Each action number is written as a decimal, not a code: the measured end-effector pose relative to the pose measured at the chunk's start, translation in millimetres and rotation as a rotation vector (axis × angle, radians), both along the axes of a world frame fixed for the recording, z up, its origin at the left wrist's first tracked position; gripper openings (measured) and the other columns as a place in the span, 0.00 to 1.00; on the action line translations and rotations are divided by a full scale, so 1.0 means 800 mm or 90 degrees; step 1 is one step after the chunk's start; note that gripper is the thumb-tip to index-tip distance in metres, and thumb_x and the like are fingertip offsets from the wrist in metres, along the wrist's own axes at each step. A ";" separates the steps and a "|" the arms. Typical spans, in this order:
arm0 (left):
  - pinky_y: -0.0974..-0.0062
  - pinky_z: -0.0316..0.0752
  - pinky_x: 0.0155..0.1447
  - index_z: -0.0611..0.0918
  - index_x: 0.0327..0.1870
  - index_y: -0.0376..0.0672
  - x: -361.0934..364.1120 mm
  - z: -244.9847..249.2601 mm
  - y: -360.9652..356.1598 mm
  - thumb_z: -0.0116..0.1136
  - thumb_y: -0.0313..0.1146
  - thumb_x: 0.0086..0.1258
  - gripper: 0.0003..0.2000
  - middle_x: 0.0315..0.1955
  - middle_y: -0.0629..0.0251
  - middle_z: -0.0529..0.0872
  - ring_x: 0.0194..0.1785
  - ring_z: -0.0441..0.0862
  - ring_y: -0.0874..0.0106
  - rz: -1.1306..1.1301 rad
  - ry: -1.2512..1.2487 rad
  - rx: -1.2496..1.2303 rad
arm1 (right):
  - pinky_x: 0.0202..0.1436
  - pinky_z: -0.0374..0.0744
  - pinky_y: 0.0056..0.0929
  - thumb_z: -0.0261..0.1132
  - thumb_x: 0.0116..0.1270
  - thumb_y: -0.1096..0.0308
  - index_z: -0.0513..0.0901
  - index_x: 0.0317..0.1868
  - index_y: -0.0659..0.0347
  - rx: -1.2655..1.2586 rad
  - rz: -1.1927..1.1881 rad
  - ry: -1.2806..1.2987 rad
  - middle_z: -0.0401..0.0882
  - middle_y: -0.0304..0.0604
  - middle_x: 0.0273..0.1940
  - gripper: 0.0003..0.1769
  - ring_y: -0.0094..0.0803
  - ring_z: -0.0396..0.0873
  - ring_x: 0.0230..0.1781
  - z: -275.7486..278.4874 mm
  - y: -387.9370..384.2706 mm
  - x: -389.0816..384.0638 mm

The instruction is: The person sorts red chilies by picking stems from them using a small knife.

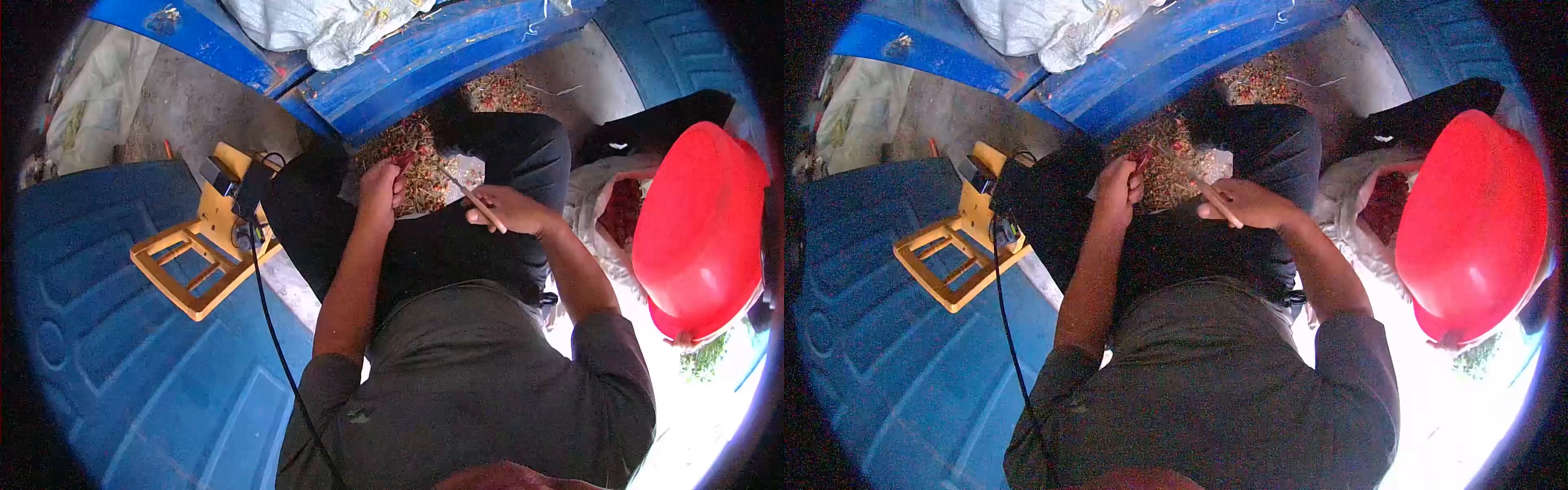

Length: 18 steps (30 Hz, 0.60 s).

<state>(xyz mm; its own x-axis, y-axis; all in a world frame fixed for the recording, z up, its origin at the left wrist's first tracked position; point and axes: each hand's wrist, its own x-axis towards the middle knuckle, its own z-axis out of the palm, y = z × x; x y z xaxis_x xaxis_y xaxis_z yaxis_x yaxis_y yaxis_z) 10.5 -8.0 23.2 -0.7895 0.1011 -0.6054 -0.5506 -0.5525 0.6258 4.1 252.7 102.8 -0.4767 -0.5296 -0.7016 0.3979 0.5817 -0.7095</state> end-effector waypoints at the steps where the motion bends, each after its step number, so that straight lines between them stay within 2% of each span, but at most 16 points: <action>1: 0.82 0.59 0.20 0.79 0.41 0.40 0.005 -0.001 -0.002 0.52 0.29 0.72 0.05 0.22 0.74 0.72 0.20 0.65 0.82 -0.003 -0.008 0.018 | 0.33 0.74 0.22 0.68 0.66 0.39 0.77 0.56 0.65 -0.010 0.011 -0.007 0.77 0.35 0.36 0.36 0.21 0.74 0.30 -0.005 -0.006 -0.001; 9: 0.81 0.58 0.20 0.78 0.42 0.39 -0.005 -0.009 -0.002 0.51 0.29 0.72 0.05 0.21 0.73 0.71 0.19 0.65 0.82 0.006 -0.015 0.005 | 0.34 0.75 0.24 0.67 0.66 0.38 0.77 0.57 0.62 0.014 0.096 0.008 0.78 0.34 0.36 0.36 0.21 0.74 0.30 -0.005 -0.025 -0.041; 14: 0.81 0.58 0.20 0.78 0.43 0.40 -0.002 -0.006 -0.001 0.52 0.30 0.73 0.05 0.21 0.74 0.71 0.19 0.64 0.82 -0.004 -0.006 0.005 | 0.34 0.75 0.23 0.68 0.65 0.38 0.78 0.59 0.61 0.015 0.096 0.001 0.78 0.35 0.35 0.36 0.20 0.73 0.30 -0.004 -0.026 -0.052; 16: 0.82 0.53 0.20 0.81 0.39 0.44 -0.003 -0.005 0.002 0.53 0.37 0.72 0.08 0.19 0.79 0.69 0.18 0.61 0.85 -0.003 -0.007 -0.016 | 0.34 0.75 0.23 0.69 0.65 0.38 0.78 0.59 0.61 0.028 0.105 -0.014 0.78 0.35 0.35 0.36 0.20 0.73 0.30 -0.003 -0.028 -0.057; 18: 0.82 0.52 0.20 0.80 0.38 0.45 -0.007 0.004 0.002 0.55 0.37 0.72 0.07 0.18 0.79 0.68 0.17 0.61 0.85 -0.018 -0.020 -0.012 | 0.35 0.74 0.23 0.69 0.66 0.39 0.79 0.58 0.61 0.065 0.141 0.032 0.79 0.35 0.36 0.34 0.21 0.73 0.30 0.001 -0.032 -0.062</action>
<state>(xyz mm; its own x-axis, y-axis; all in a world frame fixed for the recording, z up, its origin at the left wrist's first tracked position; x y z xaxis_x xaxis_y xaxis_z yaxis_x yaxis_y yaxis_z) 4.9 -6.7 26.8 -0.7672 0.1115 -0.6316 -0.5851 -0.5251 0.6180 -45.7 227.0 103.8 -0.3924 -0.5533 -0.7348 0.2176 0.7203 -0.6586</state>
